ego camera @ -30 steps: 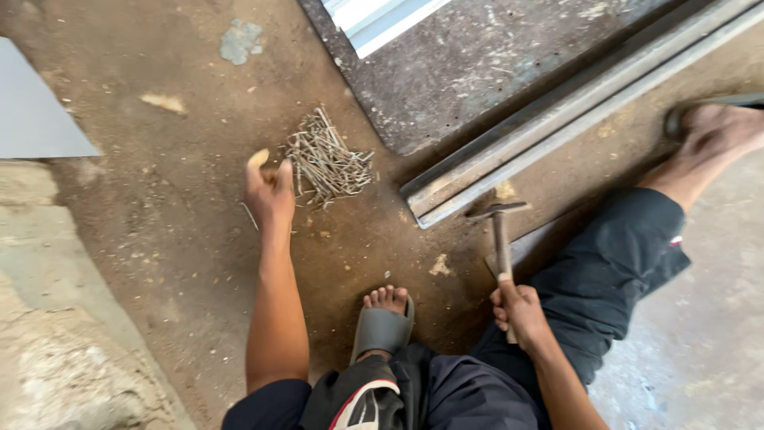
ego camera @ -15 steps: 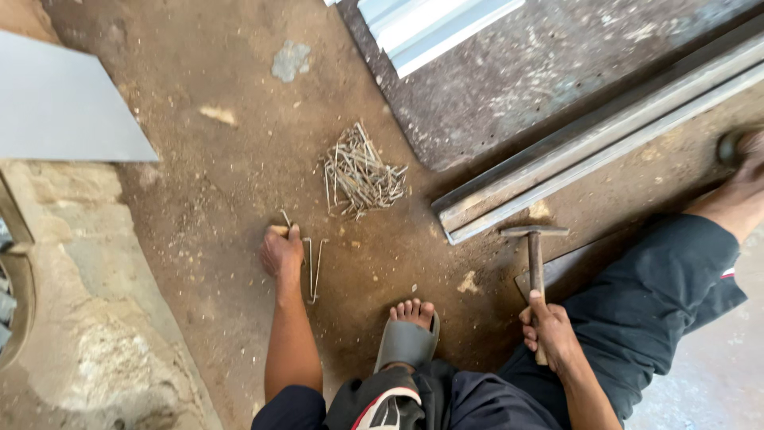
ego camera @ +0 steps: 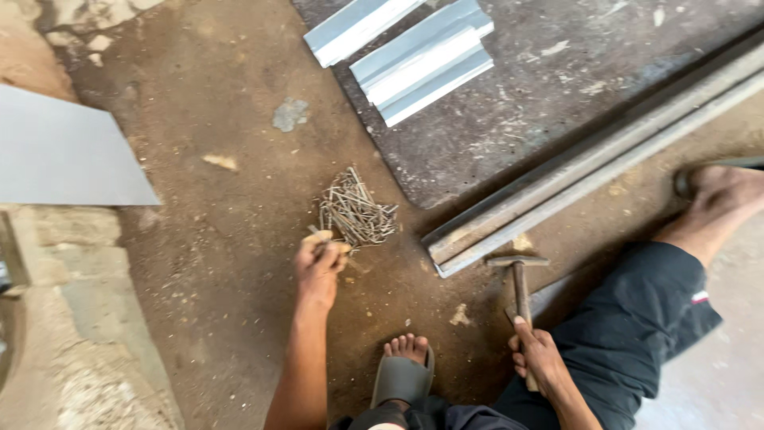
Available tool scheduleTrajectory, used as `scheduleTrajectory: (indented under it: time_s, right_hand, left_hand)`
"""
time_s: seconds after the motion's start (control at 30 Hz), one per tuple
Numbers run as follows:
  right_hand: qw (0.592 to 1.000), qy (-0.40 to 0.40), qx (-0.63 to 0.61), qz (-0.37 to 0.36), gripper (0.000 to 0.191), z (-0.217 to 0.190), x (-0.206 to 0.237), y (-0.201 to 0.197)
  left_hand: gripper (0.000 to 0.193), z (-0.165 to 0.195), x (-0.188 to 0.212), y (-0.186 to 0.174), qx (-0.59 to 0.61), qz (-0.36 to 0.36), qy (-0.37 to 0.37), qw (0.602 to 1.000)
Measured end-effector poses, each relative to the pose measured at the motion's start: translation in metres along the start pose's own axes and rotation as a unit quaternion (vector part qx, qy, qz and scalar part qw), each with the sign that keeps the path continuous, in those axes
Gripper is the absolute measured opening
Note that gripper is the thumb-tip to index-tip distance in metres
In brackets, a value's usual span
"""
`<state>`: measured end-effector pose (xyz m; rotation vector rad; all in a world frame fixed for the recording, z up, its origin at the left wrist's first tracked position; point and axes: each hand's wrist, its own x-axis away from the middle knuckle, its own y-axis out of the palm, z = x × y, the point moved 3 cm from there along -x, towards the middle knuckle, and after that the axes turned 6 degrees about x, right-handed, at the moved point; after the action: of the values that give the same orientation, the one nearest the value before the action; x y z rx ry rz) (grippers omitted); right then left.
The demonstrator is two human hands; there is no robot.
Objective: The person sits on the floor and hammers nails against a metal rail to bend them into U-shaped pieces, setting finished ones aside. They then pick up small cut metal pieces and fold them by hand into triangular shapes, placing the folded pieces into a wooden box.
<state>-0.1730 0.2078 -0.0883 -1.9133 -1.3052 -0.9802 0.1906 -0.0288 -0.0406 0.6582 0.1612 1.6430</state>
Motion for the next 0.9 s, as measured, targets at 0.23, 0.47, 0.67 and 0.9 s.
scheduleTrajectory:
  time_s: [0.23,0.47,0.67,0.9]
  right_hand:
    - [0.957,-0.200,0.153,0.144,0.047,0.008,0.055,-0.010]
    - [0.888,-0.326,0.271,0.175,0.033,-0.026,0.096,-0.005]
    - [0.831,-0.459,0.277,0.146,0.025,-0.032,0.102,0.007]
    - [0.839,-0.423,0.294,0.175,0.028,-0.056,0.097,0.013]
  left_hand:
    - [0.015,-0.102,-0.009,0.122,-0.099,-0.152,-0.078,0.980]
    - [0.006,-0.129,-0.014,0.156,-0.198,-0.143,-0.042,0.969]
    - [0.007,-0.132,-0.007,0.153,-0.243,-0.162,0.038,0.956]
    - [0.009,-0.132,-0.007,0.153,-0.235,-0.142,0.029,0.961]
